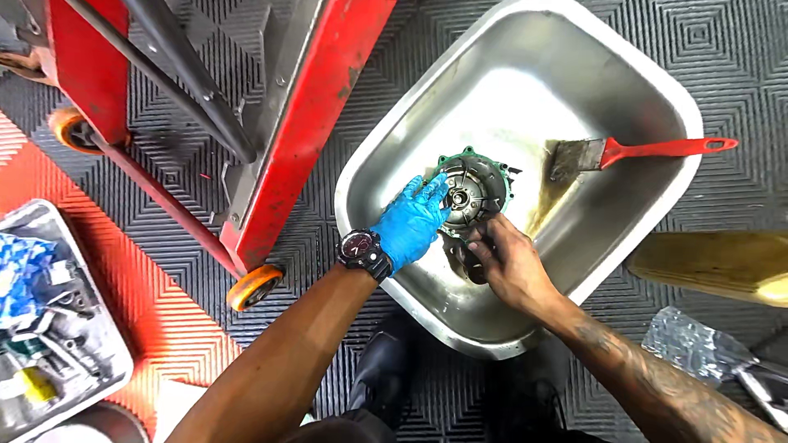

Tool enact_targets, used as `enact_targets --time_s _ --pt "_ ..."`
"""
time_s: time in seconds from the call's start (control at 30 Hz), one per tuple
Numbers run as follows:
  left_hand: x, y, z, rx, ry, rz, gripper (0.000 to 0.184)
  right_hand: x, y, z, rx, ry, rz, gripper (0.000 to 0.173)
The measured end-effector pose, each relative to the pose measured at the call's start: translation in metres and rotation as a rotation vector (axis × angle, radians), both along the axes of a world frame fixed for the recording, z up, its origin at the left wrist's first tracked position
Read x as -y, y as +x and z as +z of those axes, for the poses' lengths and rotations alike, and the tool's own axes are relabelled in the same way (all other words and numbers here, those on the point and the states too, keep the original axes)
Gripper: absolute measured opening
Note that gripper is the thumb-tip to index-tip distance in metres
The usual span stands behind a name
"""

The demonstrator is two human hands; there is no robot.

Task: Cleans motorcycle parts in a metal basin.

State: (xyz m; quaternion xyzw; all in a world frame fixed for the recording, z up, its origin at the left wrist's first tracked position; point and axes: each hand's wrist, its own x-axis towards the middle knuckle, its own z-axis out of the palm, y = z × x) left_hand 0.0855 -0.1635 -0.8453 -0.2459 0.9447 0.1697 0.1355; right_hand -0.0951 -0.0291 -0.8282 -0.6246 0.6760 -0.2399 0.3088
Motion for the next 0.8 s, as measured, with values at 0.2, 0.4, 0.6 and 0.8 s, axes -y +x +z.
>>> enact_targets --time_s 0.2,0.4,0.6,0.8 --pt "0.000 0.002 0.002 -0.037 0.011 -0.002 0.052 -0.006 -0.019 0.012 0.353 0.010 -0.218 0.007" --pt "-0.002 0.004 0.004 -0.265 0.016 -0.009 0.023 -0.008 -0.034 0.004 0.285 -0.023 -0.294 0.017" --pt "-0.009 0.001 0.001 -0.346 -0.048 -0.036 0.013 -0.019 -0.018 -0.004 0.148 0.031 -0.142 0.021" --pt "-0.014 0.000 0.000 -0.330 -0.069 -0.054 0.014 -0.016 -0.016 -0.008 0.158 0.057 -0.173 0.017"
